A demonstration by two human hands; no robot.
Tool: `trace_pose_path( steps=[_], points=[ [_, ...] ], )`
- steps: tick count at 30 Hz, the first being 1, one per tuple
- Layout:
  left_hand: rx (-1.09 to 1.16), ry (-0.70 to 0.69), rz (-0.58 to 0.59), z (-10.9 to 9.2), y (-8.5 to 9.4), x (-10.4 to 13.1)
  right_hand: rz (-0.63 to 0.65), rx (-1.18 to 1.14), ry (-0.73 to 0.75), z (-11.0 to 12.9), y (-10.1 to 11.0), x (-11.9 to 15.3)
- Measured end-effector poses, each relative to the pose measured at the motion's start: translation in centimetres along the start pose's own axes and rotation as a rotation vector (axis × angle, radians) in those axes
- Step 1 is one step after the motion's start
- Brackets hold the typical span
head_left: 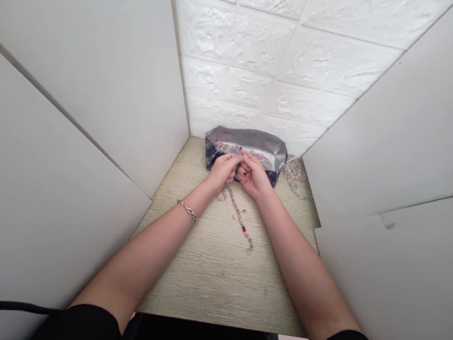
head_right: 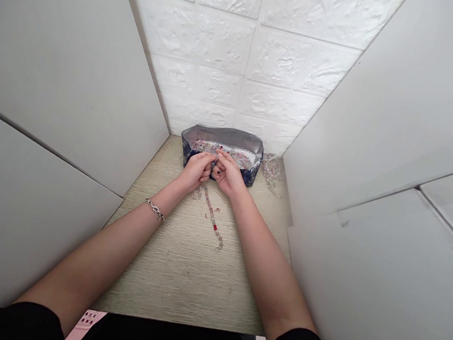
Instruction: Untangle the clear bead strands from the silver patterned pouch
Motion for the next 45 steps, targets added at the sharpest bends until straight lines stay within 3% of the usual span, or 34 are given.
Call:
trace_pose_path(
  steps=[45],
  points=[
    [0.017,-0.016,-0.015,0.27,0.15,-0.26,-0.017,-0.011,0.003,0.01,0.05,0.03]
  ],
)
Point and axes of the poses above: each hand's wrist, its own x-axis away from the middle knuckle, its own y-axis out of the back of the hand, z = x × y, the point moved 2 cm from there along -x, towards the middle knuckle, and after that the axes turned 8 degrees about -z, right-handed, at the moved point
